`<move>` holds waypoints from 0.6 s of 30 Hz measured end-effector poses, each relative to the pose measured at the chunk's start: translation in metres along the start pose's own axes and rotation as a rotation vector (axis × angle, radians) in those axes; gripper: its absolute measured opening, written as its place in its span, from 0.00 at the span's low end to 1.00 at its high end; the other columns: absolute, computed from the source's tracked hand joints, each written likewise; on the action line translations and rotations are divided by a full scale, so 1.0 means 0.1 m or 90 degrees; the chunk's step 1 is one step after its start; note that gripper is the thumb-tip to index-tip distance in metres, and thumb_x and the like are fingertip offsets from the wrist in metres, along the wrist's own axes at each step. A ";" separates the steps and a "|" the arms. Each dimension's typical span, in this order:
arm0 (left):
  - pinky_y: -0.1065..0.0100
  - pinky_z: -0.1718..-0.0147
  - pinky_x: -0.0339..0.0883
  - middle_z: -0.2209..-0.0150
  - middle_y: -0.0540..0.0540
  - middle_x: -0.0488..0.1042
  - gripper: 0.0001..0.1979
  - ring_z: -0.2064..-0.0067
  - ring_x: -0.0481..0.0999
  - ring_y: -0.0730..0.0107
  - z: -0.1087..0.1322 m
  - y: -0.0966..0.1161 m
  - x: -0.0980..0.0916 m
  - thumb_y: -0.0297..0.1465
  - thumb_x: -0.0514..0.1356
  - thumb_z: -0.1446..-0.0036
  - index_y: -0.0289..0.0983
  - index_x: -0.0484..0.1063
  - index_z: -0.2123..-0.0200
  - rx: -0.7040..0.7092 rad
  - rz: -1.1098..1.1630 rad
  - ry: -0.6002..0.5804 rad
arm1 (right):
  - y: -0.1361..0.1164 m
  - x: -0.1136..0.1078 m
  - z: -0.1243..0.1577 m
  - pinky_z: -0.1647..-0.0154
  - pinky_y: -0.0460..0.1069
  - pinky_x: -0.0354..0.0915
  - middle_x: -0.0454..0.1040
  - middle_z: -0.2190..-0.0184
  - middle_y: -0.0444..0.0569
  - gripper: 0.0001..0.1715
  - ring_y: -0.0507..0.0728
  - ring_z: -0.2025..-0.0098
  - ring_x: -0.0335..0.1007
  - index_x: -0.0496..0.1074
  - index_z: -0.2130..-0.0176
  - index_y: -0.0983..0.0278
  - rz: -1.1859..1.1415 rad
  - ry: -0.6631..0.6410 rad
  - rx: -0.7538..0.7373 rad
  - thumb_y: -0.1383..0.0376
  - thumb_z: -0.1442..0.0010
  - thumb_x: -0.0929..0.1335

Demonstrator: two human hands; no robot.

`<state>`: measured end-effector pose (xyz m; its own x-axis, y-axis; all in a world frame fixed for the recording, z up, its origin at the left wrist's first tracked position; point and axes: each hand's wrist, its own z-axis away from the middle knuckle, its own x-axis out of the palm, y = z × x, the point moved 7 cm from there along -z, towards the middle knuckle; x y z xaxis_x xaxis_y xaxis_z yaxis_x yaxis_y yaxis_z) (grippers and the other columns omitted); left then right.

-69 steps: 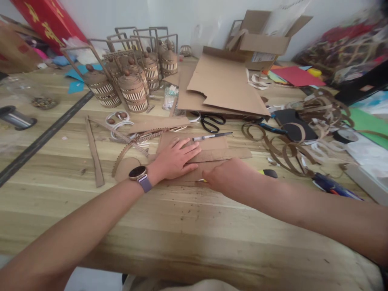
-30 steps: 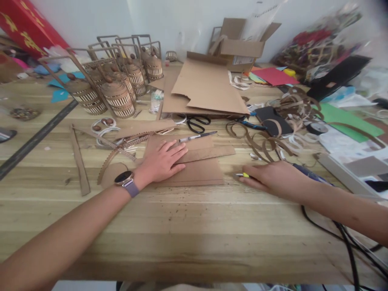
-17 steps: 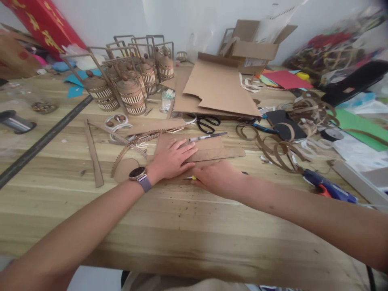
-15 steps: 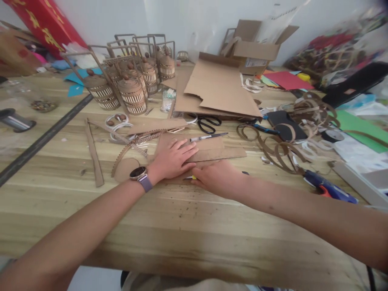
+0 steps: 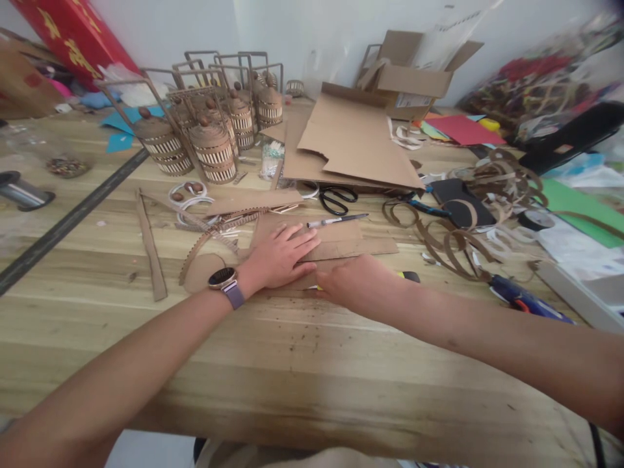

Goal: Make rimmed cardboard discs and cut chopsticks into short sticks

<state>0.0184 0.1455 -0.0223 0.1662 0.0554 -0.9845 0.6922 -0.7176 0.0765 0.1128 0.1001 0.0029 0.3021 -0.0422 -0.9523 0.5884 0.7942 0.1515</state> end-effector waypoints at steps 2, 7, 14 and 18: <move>0.47 0.35 0.47 0.32 0.43 0.59 0.29 0.32 0.54 0.49 0.00 0.00 0.00 0.47 0.46 0.32 0.37 0.59 0.35 -0.005 0.005 -0.008 | 0.08 0.00 0.08 0.79 0.48 0.52 0.79 0.76 0.52 0.13 0.58 0.74 0.75 0.76 0.63 0.65 0.026 -0.010 0.021 0.65 0.33 0.62; 0.46 0.35 0.47 0.32 0.43 0.58 0.30 0.32 0.53 0.49 0.01 -0.02 0.01 0.47 0.46 0.33 0.38 0.58 0.34 -0.007 0.031 -0.006 | 0.32 0.08 0.40 0.80 0.49 0.46 0.79 0.74 0.52 0.12 0.58 0.75 0.74 0.75 0.59 0.62 0.047 -0.067 0.058 0.65 0.32 0.62; 0.46 0.35 0.46 0.31 0.44 0.56 0.30 0.32 0.53 0.49 0.01 -0.04 0.04 0.48 0.45 0.33 0.39 0.58 0.34 -0.007 0.029 -0.010 | 0.70 0.33 0.88 0.78 0.49 0.39 0.79 0.73 0.50 0.15 0.56 0.74 0.75 0.72 0.55 0.62 0.053 -0.132 0.110 0.60 0.31 0.60; 0.45 0.35 0.46 0.32 0.43 0.58 0.30 0.31 0.52 0.50 0.02 -0.04 0.00 0.48 0.46 0.33 0.39 0.59 0.34 -0.007 0.042 0.006 | 0.83 0.38 1.06 0.77 0.49 0.39 0.79 0.70 0.52 0.17 0.56 0.73 0.73 0.73 0.55 0.63 0.084 -0.142 0.128 0.59 0.31 0.59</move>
<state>0.0141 0.1475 -0.0233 0.2185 0.0142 -0.9757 0.6874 -0.7119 0.1436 0.2521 0.1002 0.0073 0.5286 -0.0964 -0.8434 0.6636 0.6665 0.3397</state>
